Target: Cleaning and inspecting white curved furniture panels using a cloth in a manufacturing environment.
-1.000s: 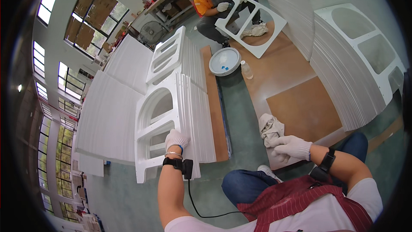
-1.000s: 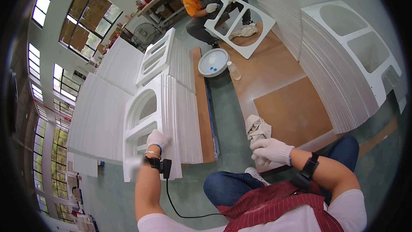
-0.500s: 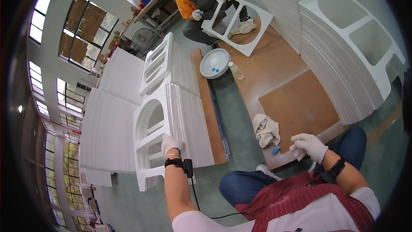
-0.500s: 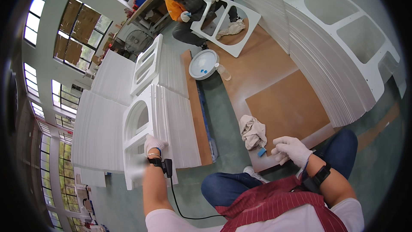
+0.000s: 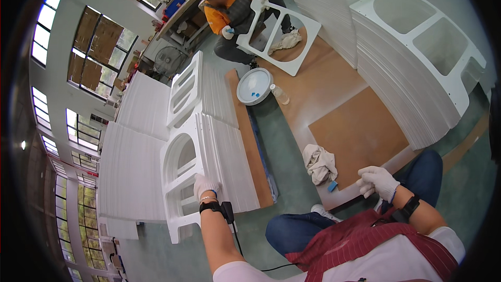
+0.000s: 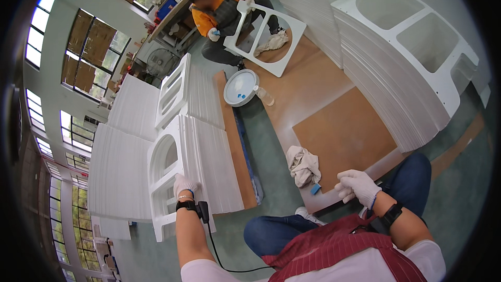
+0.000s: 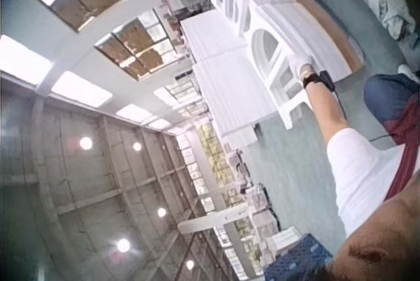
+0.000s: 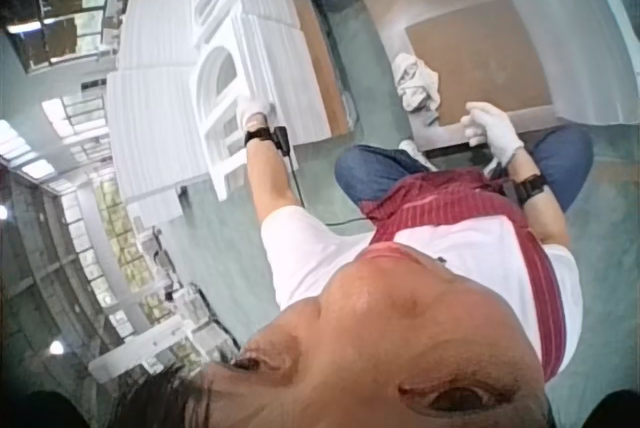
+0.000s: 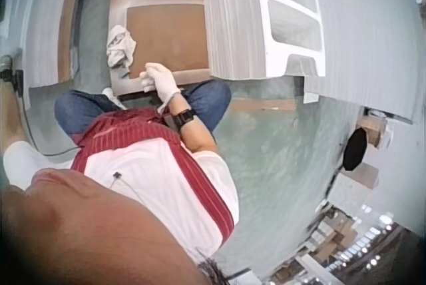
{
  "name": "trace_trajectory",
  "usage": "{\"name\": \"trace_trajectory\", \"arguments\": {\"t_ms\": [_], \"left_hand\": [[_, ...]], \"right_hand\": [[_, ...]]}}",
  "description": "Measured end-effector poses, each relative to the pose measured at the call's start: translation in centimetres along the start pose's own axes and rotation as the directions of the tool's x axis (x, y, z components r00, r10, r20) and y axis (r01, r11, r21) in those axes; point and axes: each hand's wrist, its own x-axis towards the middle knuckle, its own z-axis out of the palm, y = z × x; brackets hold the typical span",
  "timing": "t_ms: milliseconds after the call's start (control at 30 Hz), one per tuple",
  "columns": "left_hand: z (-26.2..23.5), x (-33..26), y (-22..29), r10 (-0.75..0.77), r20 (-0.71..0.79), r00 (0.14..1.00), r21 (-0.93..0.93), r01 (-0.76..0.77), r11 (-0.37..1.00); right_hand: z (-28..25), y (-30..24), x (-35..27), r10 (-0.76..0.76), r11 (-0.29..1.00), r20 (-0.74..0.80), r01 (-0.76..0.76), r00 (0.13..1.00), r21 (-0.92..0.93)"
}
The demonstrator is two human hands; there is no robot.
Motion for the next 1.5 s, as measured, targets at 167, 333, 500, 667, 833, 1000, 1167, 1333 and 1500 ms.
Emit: {"name": "trace_trajectory", "arguments": {"t_ms": [167, 333, 500, 667, 833, 1000, 1167, 1333, 1500], "left_hand": [[-0.3, 0.0, 0.0, -0.052, 0.004, 0.999, -0.017, 0.053, 0.998], [-0.3, 0.0, 0.0, -0.075, 0.025, 0.997, -0.021, 0.076, 0.997], [0.9, 1.6, 0.2, 0.013, -0.036, 0.999, -0.021, -0.014, 1.0], [2.8, 3.5, -2.5, 0.071, -0.022, 0.997, -0.073, -0.073, 0.995], [2.0, 2.5, -1.2, -0.038, -0.025, 0.999, 0.053, 0.039, 0.998], [0.3, -6.2, 2.6, 0.203, -0.255, 0.945, 0.033, -0.201, 0.979], [3.8, -13.7, 5.9, 0.598, -0.27, 0.755, -0.103, -0.64, 0.762], [7.0, -25.5, 11.8, 0.84, -0.102, 0.534, -0.544, -0.736, 0.402], [9.2, -35.1, 16.4, 0.98, 0.099, 0.171, -0.947, -0.286, 0.145]], "right_hand": [[0.9, -0.1, 0.0, 0.006, 0.999, 0.028, -0.005, 1.0, -0.032], [0.9, 0.5, -0.4, 0.007, 0.999, 0.019, -0.006, 1.0, -0.037], [-0.9, -4.2, -4.3, -0.308, 0.939, -0.143, 0.277, 0.941, -0.205], [-5.8, -13.7, -10.4, -0.934, 0.317, -0.181, 0.482, 0.309, -0.816], [-12.0, -21.8, -16.0, -0.93, 0.15, -0.192, -0.153, 0.315, -0.977], [-16.2, -22.7, -13.7, -0.841, -0.041, -0.179, -0.39, 0.51, -0.92], [-14.1, -23.5, -14.0, -0.761, -0.071, -0.214, -0.407, 0.612, -0.911], [-11.8, -22.2, -15.4, -0.724, -0.162, -0.143, -0.369, 0.674, -0.915], [-8.1, -19.1, -17.3, -0.715, -0.225, -0.046, -0.291, 0.698, -0.93]]}}
